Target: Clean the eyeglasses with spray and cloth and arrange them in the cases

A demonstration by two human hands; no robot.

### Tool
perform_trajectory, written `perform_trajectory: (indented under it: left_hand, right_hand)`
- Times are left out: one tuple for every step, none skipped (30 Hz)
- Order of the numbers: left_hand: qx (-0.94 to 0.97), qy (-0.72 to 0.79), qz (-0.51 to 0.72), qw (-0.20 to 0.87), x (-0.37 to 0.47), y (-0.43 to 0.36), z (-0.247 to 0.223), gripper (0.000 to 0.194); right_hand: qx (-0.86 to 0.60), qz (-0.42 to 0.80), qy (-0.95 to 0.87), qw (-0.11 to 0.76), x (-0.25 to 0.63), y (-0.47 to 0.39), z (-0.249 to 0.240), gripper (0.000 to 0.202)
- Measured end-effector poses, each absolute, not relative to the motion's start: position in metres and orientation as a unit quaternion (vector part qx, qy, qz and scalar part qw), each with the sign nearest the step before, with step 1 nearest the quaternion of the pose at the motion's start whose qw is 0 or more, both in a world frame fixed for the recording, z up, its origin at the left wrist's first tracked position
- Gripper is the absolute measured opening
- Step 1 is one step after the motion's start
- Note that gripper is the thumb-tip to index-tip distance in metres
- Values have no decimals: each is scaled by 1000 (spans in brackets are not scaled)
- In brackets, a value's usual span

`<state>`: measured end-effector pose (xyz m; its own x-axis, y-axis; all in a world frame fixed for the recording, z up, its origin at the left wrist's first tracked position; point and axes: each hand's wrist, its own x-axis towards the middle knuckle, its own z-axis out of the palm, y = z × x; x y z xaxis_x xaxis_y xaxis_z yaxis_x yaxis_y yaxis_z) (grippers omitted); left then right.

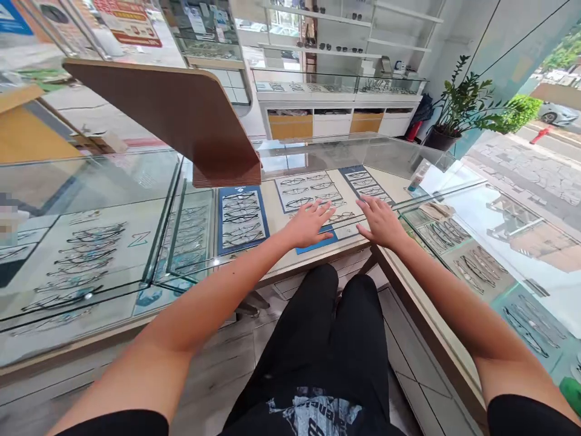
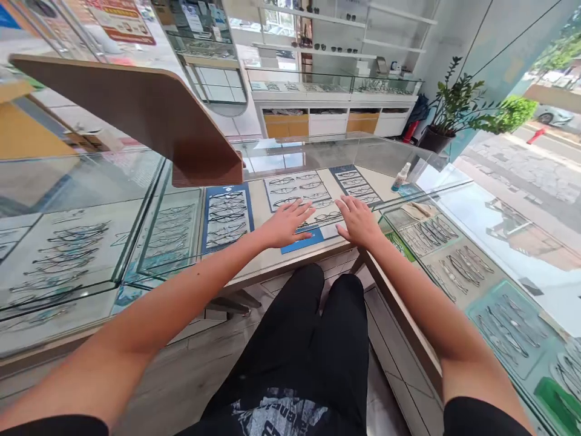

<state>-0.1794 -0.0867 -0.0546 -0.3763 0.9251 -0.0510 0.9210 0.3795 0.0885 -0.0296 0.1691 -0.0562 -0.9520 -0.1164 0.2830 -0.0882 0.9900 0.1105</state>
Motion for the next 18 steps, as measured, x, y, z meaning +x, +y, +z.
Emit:
perform_trajectory:
  left_hand:
    - [558, 828, 30, 46, -180, -87, -56, 92]
    - [559, 828, 37, 44, -180, -87, -56, 92]
    - [559, 827, 43, 42, -181, -88, -57, 92]
    - [559, 827, 50, 40, -181, -88, -58, 91]
    - [559, 826, 56, 38, -181, -88, -58, 90]
    - [560, 825, 61, 37, -180, -89, -59, 89]
    - [560, 825, 64, 37, -180, -89, -59, 88]
    - [560, 825, 66, 37, -180, -90, -59, 88]
    - [560, 825, 67, 38, -179, -90, -59, 88]
    - [561, 824, 67, 39, -179, -91, -58, 88]
    - [561, 824, 66, 41, -179, -91, -58, 88]
    - [560, 825, 66, 42, -179, -92, -58, 88]
    - [559, 825, 65, 44, -178, -92, -58, 88]
    - [558, 826, 64, 47, -178, -93, -58, 88]
    - [557, 827, 64, 49, -178, -93, -58, 88]
    - [555, 827, 66, 50, -178, -94, -58, 88]
    - [555, 827, 69, 51, -178, -94, -58, 88]
    - [556, 827, 73, 52, -178, -95, -58, 88]
  right_hand:
    - [66, -52, -987, 134, -42, 170, -56, 75]
    - [80, -57, -987, 123, -53, 171, -56, 76]
    - [93, -62, -987, 114, -61, 172, -56, 78]
    - [105, -67, -987, 105, -68, 174, -57, 79]
    - [116, -71, -986, 98, -73, 176, -59, 79]
    - [125, -73, -985, 93, -76, 179, -61, 79]
    - [132, -72, -984, 90, -78, 182, -64, 78]
    - [136, -70, -984, 90, -78, 184, -68, 77]
    - [140, -66, -984, 91, -78, 187, -71, 76]
    - [144, -62, -983, 94, -78, 189, -75, 74]
    - [148, -58, -982, 98, -77, 191, -78, 72]
    - [152, -55, -982, 103, -76, 192, -81, 71]
    - [156, -53, -981, 107, -75, 193, -83, 71]
    - [158, -51, -980, 111, -75, 193, -84, 70]
    - [158, -49, -980, 114, -75, 193, -85, 69]
    - [156, -46, -980, 118, -75, 193, -85, 69]
    - [155, -42, -979, 121, -75, 193, -85, 69]
    - [154, -38, -979, 124, -75, 192, -86, 68]
